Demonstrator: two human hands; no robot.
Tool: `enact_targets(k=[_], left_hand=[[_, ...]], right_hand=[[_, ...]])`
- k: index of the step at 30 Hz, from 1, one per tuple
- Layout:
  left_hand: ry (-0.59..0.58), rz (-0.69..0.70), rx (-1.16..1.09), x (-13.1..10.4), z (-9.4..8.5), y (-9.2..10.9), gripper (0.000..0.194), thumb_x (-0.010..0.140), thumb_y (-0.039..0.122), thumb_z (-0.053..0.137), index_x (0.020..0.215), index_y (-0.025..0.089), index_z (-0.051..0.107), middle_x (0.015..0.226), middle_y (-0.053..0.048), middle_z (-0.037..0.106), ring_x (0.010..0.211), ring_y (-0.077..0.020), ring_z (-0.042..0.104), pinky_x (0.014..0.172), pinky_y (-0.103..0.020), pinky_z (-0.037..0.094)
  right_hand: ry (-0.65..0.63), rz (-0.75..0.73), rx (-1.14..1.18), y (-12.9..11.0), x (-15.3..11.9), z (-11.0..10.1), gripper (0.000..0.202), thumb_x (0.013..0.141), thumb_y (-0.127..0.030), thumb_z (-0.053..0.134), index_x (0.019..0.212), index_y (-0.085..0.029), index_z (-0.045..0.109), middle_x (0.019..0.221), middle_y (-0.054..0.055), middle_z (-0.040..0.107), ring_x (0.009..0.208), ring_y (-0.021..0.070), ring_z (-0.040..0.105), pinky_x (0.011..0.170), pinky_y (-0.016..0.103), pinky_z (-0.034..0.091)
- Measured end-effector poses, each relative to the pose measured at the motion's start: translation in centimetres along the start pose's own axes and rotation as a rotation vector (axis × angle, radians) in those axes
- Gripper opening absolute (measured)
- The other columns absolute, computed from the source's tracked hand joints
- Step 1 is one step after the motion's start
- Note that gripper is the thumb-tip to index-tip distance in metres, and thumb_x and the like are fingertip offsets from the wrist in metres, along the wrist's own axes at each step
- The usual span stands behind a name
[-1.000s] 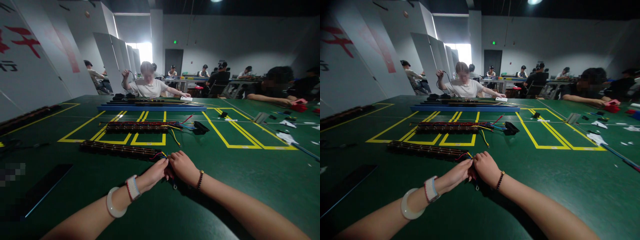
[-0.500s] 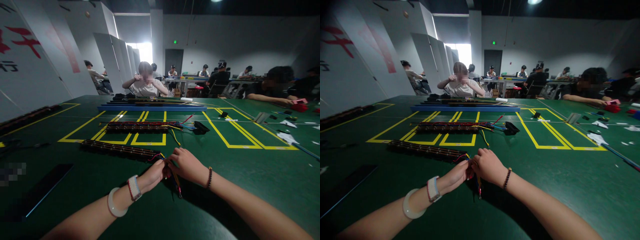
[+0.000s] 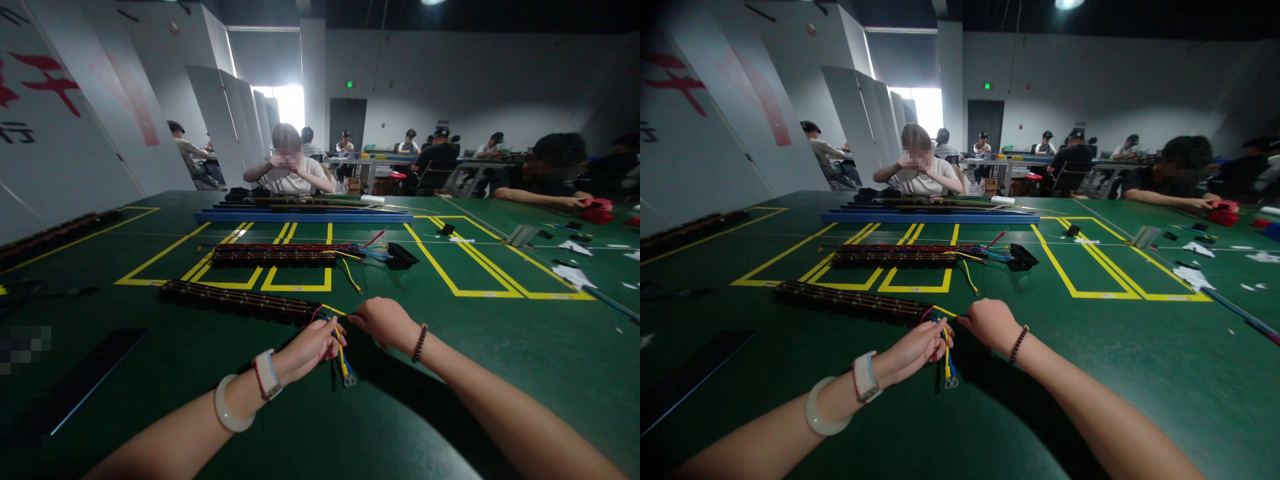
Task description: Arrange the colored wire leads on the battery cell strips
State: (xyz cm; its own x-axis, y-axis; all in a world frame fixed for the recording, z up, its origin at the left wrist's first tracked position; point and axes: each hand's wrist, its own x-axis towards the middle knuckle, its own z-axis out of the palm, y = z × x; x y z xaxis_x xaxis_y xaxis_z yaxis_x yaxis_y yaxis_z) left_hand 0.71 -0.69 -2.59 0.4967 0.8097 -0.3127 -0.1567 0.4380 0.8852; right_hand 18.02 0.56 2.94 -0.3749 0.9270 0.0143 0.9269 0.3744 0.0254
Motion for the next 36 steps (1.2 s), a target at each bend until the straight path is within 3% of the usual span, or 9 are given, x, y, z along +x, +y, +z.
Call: enact_targets(k=[4, 8, 13, 15, 20, 24, 28, 31, 36], left_hand=[[0.017, -0.029, 0.068, -0.5, 0.3, 0.7, 0.025, 0.084, 0.04, 0.044, 0.085, 0.015, 0.044, 0.066, 0.002, 0.055, 0.04, -0.002, 0.038, 0.042, -0.018, 0.018], [0.025, -0.033, 0.081, -0.6, 0.3, 0.9, 0.021, 0.086, 0.036, 0.04, 0.084, 0.015, 0.043, 0.062, 0.003, 0.052, 0.038, -0.0011, 0.031, 0.042, -0.018, 0.017], [-0.038, -0.011, 0.083, -0.5, 0.0, 1.0, 0.024, 0.086, 0.034, 0.04, 0.093, 0.013, 0.048, 0.067, 0.001, 0.054, 0.041, -0.0022, 0.036, 0.043, -0.019, 0.02], [-0.061, -0.018, 0.076, -0.5, -0.1, 1.0, 0.026, 0.086, 0.036, 0.041, 0.098, 0.013, 0.048, 0.07, -0.001, 0.056, 0.043, -0.0033, 0.04, 0.043, -0.019, 0.021], [-0.056, -0.04, -0.012, 0.0, -0.4, 0.2, 0.025, 0.087, 0.04, 0.039, 0.093, 0.016, 0.042, 0.064, -0.001, 0.057, 0.042, -0.0054, 0.044, 0.043, -0.02, 0.023], [-0.095, -0.039, -0.075, 0.6, -0.8, -0.3, 0.027, 0.085, 0.044, 0.039, 0.086, 0.017, 0.039, 0.057, 0.002, 0.054, 0.039, -0.0075, 0.045, 0.041, -0.02, 0.023], [-0.146, -0.086, -0.106, 0.7, -1.1, -0.1, 0.031, 0.086, 0.042, 0.028, 0.082, 0.014, 0.042, 0.055, -0.002, 0.055, 0.04, -0.0092, 0.047, 0.041, -0.021, 0.026], [-0.158, -0.076, -0.134, 0.6, -1.0, 0.0, 0.036, 0.085, 0.042, 0.026, 0.081, 0.012, 0.046, 0.065, -0.009, 0.061, 0.044, -0.0101, 0.05, 0.044, -0.022, 0.03], [-0.122, 0.023, -0.116, 0.5, -0.8, -0.3, 0.02, 0.082, 0.032, 0.04, 0.078, 0.014, 0.047, 0.066, -0.005, 0.06, 0.045, -0.008, 0.049, 0.045, -0.021, 0.03]], right_hand=[[0.134, 0.035, -0.038, 1.2, 1.3, 0.8, 0.037, 0.084, -0.045, 0.048, 0.07, -0.015, 0.065, 0.073, 0.01, 0.063, 0.07, 0.0187, 0.058, 0.059, 0.026, 0.035], [0.179, 0.041, -0.026, 1.8, 2.7, 2.7, 0.035, 0.085, -0.045, 0.048, 0.071, -0.016, 0.063, 0.074, 0.007, 0.061, 0.072, 0.0169, 0.055, 0.059, 0.025, 0.033], [0.292, -0.047, -0.081, 1.9, 2.9, 3.7, 0.031, 0.087, -0.04, 0.046, 0.078, -0.015, 0.061, 0.078, 0.008, 0.058, 0.077, 0.0179, 0.051, 0.067, 0.028, 0.032], [0.368, -0.181, -0.109, 1.9, 2.3, 3.6, 0.025, 0.089, -0.034, 0.044, 0.089, -0.015, 0.06, 0.083, 0.008, 0.058, 0.079, 0.0176, 0.049, 0.07, 0.029, 0.031], [0.411, -0.735, -0.134, 1.6, 1.1, 3.1, 0.026, 0.094, -0.021, 0.032, 0.11, -0.018, 0.052, 0.099, 0.007, 0.058, 0.081, 0.0139, 0.049, 0.077, 0.029, 0.032], [0.373, -0.918, -0.118, 1.2, 1.0, 3.3, 0.027, 0.094, -0.021, 0.032, 0.111, -0.018, 0.052, 0.101, 0.008, 0.059, 0.086, 0.0132, 0.05, 0.077, 0.029, 0.034], [0.366, -0.888, -0.021, 1.5, 1.2, 3.5, 0.03, 0.094, -0.02, 0.032, 0.116, -0.019, 0.051, 0.103, 0.008, 0.059, 0.088, 0.0135, 0.051, 0.078, 0.029, 0.036], [0.428, -0.738, 0.202, 1.0, 1.5, 3.6, 0.03, 0.093, -0.023, 0.035, 0.117, -0.02, 0.052, 0.102, 0.008, 0.059, 0.09, 0.0137, 0.052, 0.078, 0.028, 0.039], [0.495, -0.487, 0.501, -2.0, 3.2, 3.0, 0.028, 0.092, -0.028, 0.04, 0.112, -0.019, 0.057, 0.094, 0.007, 0.06, 0.087, 0.0131, 0.053, 0.076, 0.025, 0.041]])
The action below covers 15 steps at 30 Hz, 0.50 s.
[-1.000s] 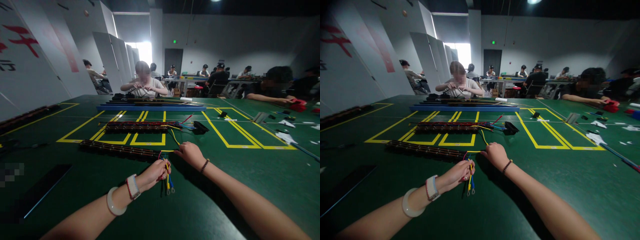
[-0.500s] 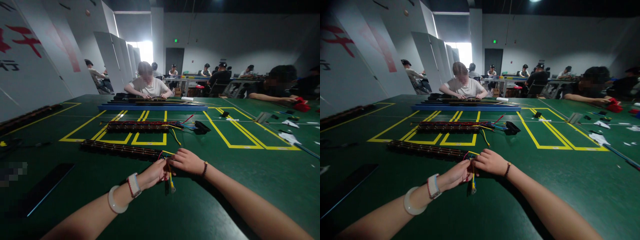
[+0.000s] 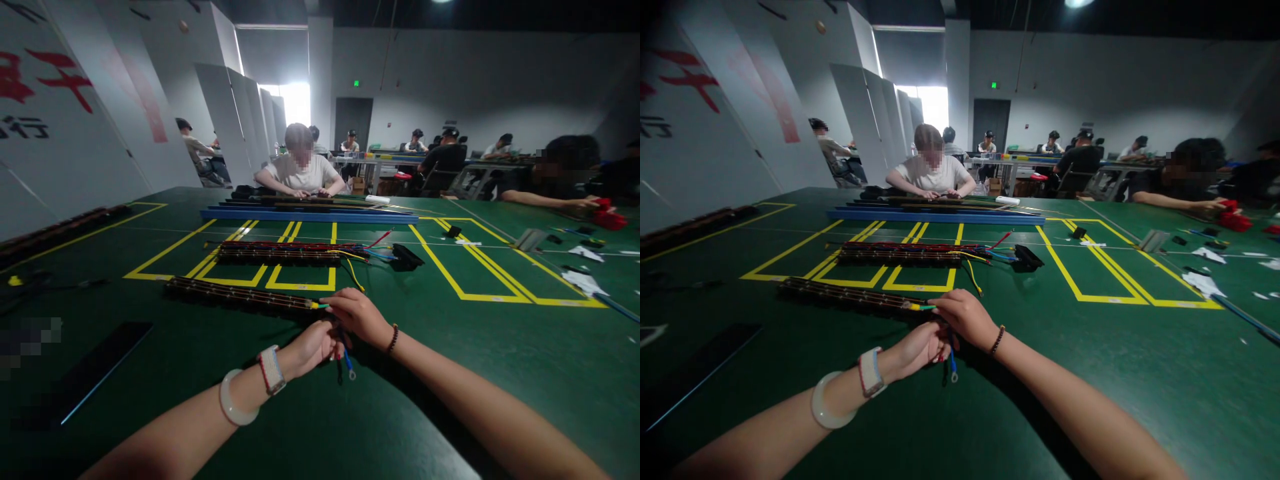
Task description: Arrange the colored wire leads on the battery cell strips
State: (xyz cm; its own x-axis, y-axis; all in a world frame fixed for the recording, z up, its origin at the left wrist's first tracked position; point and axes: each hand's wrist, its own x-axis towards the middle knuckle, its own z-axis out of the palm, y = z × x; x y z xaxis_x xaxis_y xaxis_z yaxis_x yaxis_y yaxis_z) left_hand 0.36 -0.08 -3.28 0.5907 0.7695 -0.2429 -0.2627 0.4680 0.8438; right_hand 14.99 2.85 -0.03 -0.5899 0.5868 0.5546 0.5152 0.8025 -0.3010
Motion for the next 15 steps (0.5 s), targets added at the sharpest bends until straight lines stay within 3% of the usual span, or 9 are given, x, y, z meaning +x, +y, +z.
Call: enact_targets(k=[3, 7, 15], left_hand=[[0.029, 0.01, 0.03, 0.1, 0.0, -0.2, 0.01, 0.078, 0.024, 0.045, 0.077, 0.014, 0.046, 0.064, -0.003, 0.058, 0.044, -0.008, 0.048, 0.043, -0.021, 0.028], [0.045, -0.01, 0.062, 0.1, 0.2, 0.1, 0.015, 0.078, 0.026, 0.044, 0.073, 0.013, 0.05, 0.06, -0.002, 0.055, 0.044, -0.0078, 0.047, 0.043, -0.021, 0.028], [0.093, -0.033, 0.104, -0.2, 0.7, 0.3, 0.018, 0.077, 0.021, 0.041, 0.065, 0.014, 0.052, 0.05, 0.0, 0.05, 0.043, -0.0076, 0.043, 0.045, -0.021, 0.029]], right_hand=[[-0.018, 0.08, -0.032, -0.7, 2.1, 1.0, 0.027, 0.09, -0.032, 0.044, 0.101, -0.018, 0.063, 0.086, 0.006, 0.059, 0.082, 0.0132, 0.053, 0.073, 0.024, 0.039], [-0.1, 0.095, -0.112, -1.2, 4.0, 2.0, 0.026, 0.088, -0.035, 0.047, 0.089, -0.018, 0.067, 0.077, 0.003, 0.057, 0.075, 0.0126, 0.051, 0.07, 0.023, 0.037], [-0.177, 0.108, -0.242, -1.7, 4.8, 3.1, 0.026, 0.088, -0.034, 0.047, 0.083, -0.018, 0.068, 0.076, 0.003, 0.055, 0.075, 0.0133, 0.05, 0.07, 0.024, 0.034]])
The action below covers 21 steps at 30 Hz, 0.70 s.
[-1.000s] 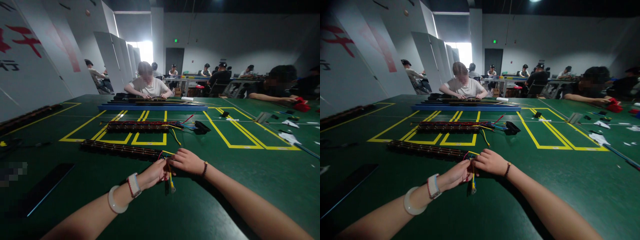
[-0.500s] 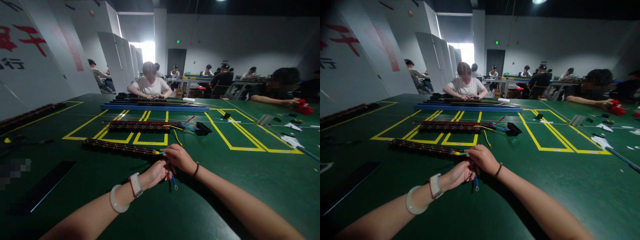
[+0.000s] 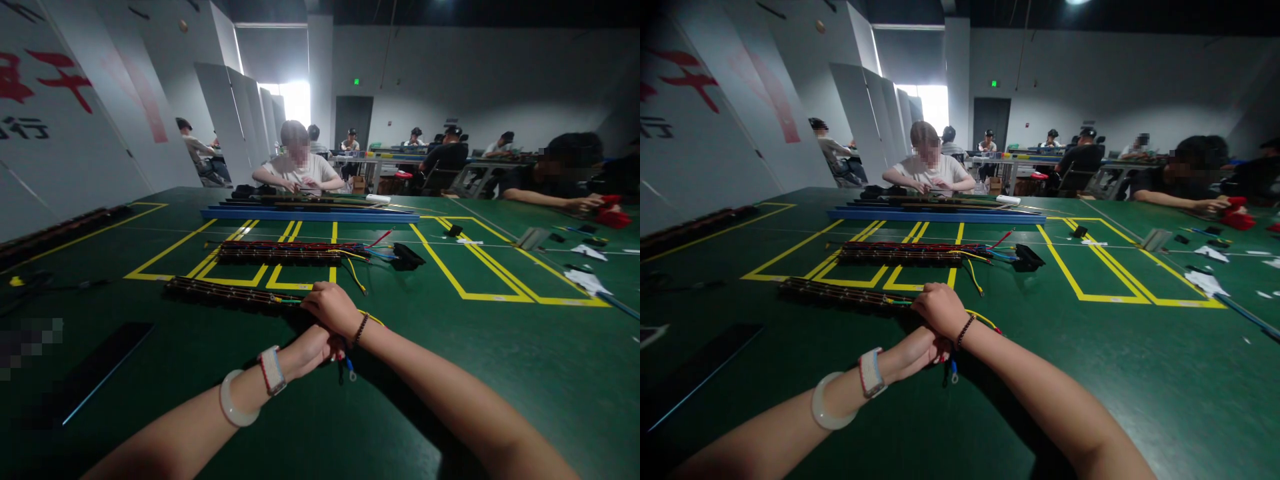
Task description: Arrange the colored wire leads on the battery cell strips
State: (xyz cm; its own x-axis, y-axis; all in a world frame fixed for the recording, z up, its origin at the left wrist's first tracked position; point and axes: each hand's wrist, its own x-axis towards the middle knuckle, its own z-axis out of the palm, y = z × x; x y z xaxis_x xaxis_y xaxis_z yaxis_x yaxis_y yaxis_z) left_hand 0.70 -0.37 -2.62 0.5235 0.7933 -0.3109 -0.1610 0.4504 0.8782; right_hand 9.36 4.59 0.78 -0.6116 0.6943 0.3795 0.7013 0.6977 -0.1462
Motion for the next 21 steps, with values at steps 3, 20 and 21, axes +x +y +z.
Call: enact_targets(k=[3, 20, 21], left_hand=[[0.007, -0.005, 0.016, 0.1, -0.1, -0.1, 0.019, 0.077, 0.022, 0.041, 0.063, 0.014, 0.05, 0.049, 0.0, 0.05, 0.043, -0.0078, 0.043, 0.044, -0.021, 0.028], [0.045, -0.007, 0.61, -0.4, -0.6, 1.7, 0.028, 0.086, 0.038, 0.032, 0.083, 0.014, 0.047, 0.06, 0.002, 0.055, 0.03, -0.0034, 0.033, 0.033, -0.017, 0.022], [0.055, -0.016, 0.708, -0.4, -0.7, 2.0, 0.03, 0.086, 0.037, 0.031, 0.081, 0.013, 0.048, 0.057, 0.002, 0.054, 0.029, -0.0037, 0.031, 0.033, -0.018, 0.022]], right_hand=[[-0.014, 0.005, -0.016, -0.1, 0.0, 0.1, 0.028, 0.089, -0.035, 0.045, 0.082, -0.019, 0.067, 0.076, 0.003, 0.055, 0.074, 0.0134, 0.049, 0.069, 0.024, 0.034], [0.017, 0.136, 0.155, 5.9, -7.3, -1.8, 0.028, 0.087, -0.04, 0.046, 0.093, -0.019, 0.065, 0.079, 0.005, 0.061, 0.077, 0.0162, 0.053, 0.072, 0.028, 0.036], [-0.001, 0.134, 0.184, 6.1, -7.6, -1.6, 0.028, 0.087, -0.04, 0.047, 0.091, -0.019, 0.065, 0.077, 0.004, 0.062, 0.075, 0.0157, 0.054, 0.071, 0.027, 0.037]])
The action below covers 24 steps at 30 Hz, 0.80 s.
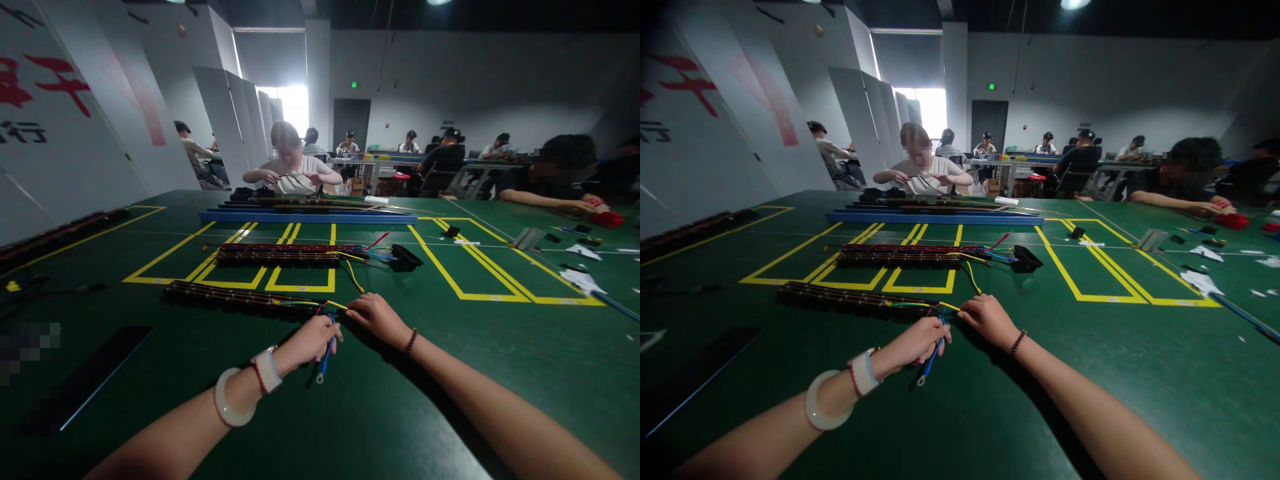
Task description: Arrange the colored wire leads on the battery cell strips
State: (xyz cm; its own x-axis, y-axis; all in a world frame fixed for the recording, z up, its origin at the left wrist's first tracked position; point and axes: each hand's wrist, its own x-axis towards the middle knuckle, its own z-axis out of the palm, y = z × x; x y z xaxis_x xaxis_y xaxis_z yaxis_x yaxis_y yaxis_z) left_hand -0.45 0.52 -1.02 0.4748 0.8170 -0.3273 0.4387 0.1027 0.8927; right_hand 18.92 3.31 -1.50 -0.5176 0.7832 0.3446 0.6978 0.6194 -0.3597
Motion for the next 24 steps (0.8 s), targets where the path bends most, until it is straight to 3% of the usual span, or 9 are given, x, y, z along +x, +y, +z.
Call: enact_targets(k=[4, 7, 10, 16, 20, 24], left_hand=[[0.08, 0.079, 0.464, -0.7, -0.7, 0.6, 0.041, 0.089, 0.039, 0.025, 0.075, 0.014, 0.054, 0.054, -0.001, 0.055, 0.044, -0.0102, 0.049, 0.046, -0.021, 0.037], [0.197, 0.159, 0.909, -1.4, -0.7, 1.1, 0.041, 0.09, 0.037, 0.024, 0.08, 0.014, 0.056, 0.067, -0.006, 0.061, 0.059, -0.0163, 0.059, 0.057, -0.028, 0.042], [0.179, 0.211, 1.188, -1.7, -0.8, 1.3, 0.038, 0.09, 0.031, 0.024, 0.086, 0.013, 0.057, 0.075, -0.01, 0.063, 0.067, -0.0199, 0.062, 0.061, -0.031, 0.045], [0.163, 0.296, 1.32, -1.8, -0.8, 1.5, 0.036, 0.091, 0.029, 0.024, 0.089, 0.013, 0.056, 0.074, -0.01, 0.064, 0.066, -0.0208, 0.063, 0.06, -0.032, 0.047], [0.376, 0.256, 1.329, -2.2, -0.1, 2.1, 0.041, 0.091, 0.033, 0.02, 0.089, 0.013, 0.055, 0.073, -0.011, 0.062, 0.064, -0.0213, 0.062, 0.058, -0.032, 0.046], [0.602, 0.189, 1.348, -2.3, -0.1, 2.3, 0.037, 0.091, 0.028, 0.02, 0.106, 0.012, 0.05, 0.074, -0.011, 0.062, 0.066, -0.0229, 0.062, 0.055, -0.03, 0.045]], right_hand=[[-0.017, 0.042, 0.12, 0.6, 0.1, 0.6, 0.027, 0.087, -0.037, 0.048, 0.087, -0.019, 0.067, 0.078, 0.004, 0.065, 0.074, 0.0146, 0.056, 0.069, 0.024, 0.039], [-0.013, 0.089, 0.195, 1.0, 0.5, 0.9, 0.025, 0.085, -0.037, 0.051, 0.086, -0.019, 0.068, 0.079, 0.003, 0.065, 0.075, 0.0145, 0.057, 0.069, 0.024, 0.04], [-0.003, 0.136, 0.252, 1.3, 0.6, 1.1, 0.023, 0.083, -0.036, 0.053, 0.086, -0.019, 0.069, 0.081, 0.003, 0.065, 0.076, 0.0143, 0.057, 0.07, 0.024, 0.041], [0.004, 0.173, 0.337, 1.6, 0.5, 1.4, 0.021, 0.081, -0.035, 0.055, 0.086, -0.019, 0.069, 0.083, 0.003, 0.066, 0.076, 0.0142, 0.058, 0.069, 0.023, 0.042], [0.004, 0.167, 0.369, 1.5, 0.6, 1.3, 0.021, 0.081, -0.035, 0.055, 0.085, -0.019, 0.068, 0.083, 0.003, 0.066, 0.078, 0.0143, 0.058, 0.07, 0.023, 0.043], [-0.002, 0.165, 0.381, 1.5, 0.6, 1.2, 0.022, 0.081, -0.036, 0.055, 0.086, -0.019, 0.068, 0.083, 0.002, 0.066, 0.078, 0.0144, 0.058, 0.07, 0.024, 0.043]])
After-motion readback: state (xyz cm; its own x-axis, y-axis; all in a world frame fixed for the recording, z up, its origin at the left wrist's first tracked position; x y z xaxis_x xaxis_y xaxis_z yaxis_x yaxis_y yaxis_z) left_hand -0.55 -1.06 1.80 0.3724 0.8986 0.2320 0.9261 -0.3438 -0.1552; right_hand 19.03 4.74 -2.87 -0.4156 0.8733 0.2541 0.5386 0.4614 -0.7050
